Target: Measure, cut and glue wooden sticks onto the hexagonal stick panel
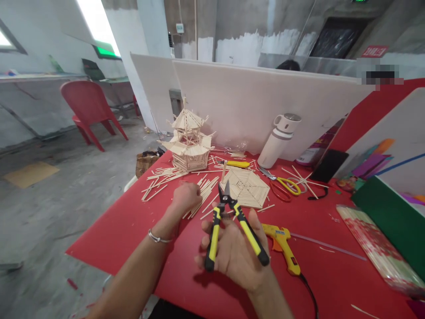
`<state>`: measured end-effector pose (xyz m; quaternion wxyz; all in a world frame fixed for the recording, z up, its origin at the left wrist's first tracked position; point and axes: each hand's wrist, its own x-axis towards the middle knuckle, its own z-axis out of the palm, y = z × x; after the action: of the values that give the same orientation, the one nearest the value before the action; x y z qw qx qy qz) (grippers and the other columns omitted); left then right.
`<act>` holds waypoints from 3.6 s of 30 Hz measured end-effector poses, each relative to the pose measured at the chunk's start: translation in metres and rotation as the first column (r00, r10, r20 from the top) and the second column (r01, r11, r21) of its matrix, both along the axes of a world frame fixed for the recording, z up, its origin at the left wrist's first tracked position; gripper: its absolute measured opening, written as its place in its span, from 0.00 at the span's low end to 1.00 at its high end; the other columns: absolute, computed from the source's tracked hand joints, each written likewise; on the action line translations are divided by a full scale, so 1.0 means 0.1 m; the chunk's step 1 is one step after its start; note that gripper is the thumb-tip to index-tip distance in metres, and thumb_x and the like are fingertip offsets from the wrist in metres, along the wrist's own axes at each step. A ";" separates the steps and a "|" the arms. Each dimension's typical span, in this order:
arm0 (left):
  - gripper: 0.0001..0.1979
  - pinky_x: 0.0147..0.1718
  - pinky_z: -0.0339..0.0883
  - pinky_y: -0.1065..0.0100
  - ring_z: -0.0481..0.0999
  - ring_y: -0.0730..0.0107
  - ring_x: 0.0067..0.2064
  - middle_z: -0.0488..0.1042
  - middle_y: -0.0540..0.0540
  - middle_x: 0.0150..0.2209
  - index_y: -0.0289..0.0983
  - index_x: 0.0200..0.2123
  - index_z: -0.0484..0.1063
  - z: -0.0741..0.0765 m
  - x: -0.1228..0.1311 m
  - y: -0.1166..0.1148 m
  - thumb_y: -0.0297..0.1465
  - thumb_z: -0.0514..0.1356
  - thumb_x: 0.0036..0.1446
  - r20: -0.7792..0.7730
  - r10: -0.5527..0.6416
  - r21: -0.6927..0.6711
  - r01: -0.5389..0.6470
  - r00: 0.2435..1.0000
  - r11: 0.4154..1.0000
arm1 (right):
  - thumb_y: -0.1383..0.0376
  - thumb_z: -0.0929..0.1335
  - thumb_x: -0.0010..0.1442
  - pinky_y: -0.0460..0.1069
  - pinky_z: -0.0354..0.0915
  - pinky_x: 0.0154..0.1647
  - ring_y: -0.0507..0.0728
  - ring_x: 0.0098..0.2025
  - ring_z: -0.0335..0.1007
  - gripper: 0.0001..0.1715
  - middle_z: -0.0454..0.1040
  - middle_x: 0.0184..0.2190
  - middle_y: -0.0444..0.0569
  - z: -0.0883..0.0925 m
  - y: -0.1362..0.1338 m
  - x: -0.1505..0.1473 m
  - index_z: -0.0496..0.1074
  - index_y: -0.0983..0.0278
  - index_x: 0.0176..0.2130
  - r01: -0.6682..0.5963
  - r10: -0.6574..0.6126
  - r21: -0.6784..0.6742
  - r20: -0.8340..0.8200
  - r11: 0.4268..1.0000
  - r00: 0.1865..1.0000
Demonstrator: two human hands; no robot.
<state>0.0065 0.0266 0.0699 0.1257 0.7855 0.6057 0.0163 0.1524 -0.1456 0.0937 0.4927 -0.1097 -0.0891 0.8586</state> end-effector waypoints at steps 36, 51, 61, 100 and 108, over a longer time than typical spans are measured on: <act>0.22 0.19 0.51 0.75 0.59 0.80 0.19 0.63 0.56 0.17 0.33 0.35 0.78 0.01 -0.22 -0.33 0.45 0.70 0.42 0.962 0.263 -0.272 0.233 0.070 0.934 | 0.69 0.68 0.35 0.51 0.62 0.39 0.59 0.38 0.70 0.21 0.75 0.33 0.49 -0.20 -0.12 -0.11 0.74 0.65 0.35 0.219 -0.202 0.117 0.886 0.969 0.418; 0.09 0.30 0.65 0.69 0.71 0.71 0.27 0.79 0.46 0.26 0.34 0.28 0.81 0.10 -0.16 -0.38 0.35 0.68 0.44 0.969 0.003 -0.016 0.050 0.249 0.999 | 0.71 0.65 0.36 0.46 0.54 0.29 0.52 0.29 0.57 0.18 0.64 0.27 0.40 -0.08 0.02 -0.11 0.65 0.62 0.33 0.040 -0.224 0.220 0.965 0.975 0.140; 0.06 0.30 0.64 0.70 0.71 0.71 0.28 0.78 0.45 0.28 0.35 0.30 0.82 0.08 -0.15 -0.41 0.30 0.65 0.51 0.930 -0.137 0.146 0.000 0.340 0.989 | 0.72 0.66 0.34 0.48 0.58 0.32 0.56 0.34 0.65 0.20 0.70 0.30 0.43 -0.16 0.12 -0.13 0.68 0.62 0.33 0.070 -0.209 0.199 0.959 0.978 0.190; 0.15 0.26 0.51 0.67 0.71 0.69 0.32 0.75 0.46 0.32 0.39 0.32 0.78 0.51 -0.29 -0.98 0.31 0.52 0.65 0.261 -0.293 0.578 0.094 0.920 0.810 | 0.73 0.65 0.33 0.48 0.60 0.38 0.57 0.40 0.65 0.26 0.70 0.36 0.45 -0.12 -0.12 -0.24 0.71 0.61 0.37 0.041 -0.198 0.201 0.874 0.979 0.444; 0.14 0.28 0.54 0.67 0.72 0.67 0.34 0.75 0.45 0.32 0.39 0.32 0.76 0.52 -0.25 -1.07 0.28 0.52 0.64 0.157 -0.321 0.616 0.161 0.934 0.771 | 0.72 0.66 0.33 0.49 0.61 0.36 0.58 0.39 0.66 0.26 0.71 0.34 0.45 -0.16 -0.19 -0.20 0.71 0.62 0.37 0.032 -0.159 0.163 0.868 0.986 0.471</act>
<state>-0.0188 -0.0801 0.1220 -0.0489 0.8478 0.4422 0.2885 0.1325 -0.1651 0.0774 0.4304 -0.5075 -0.3752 0.6453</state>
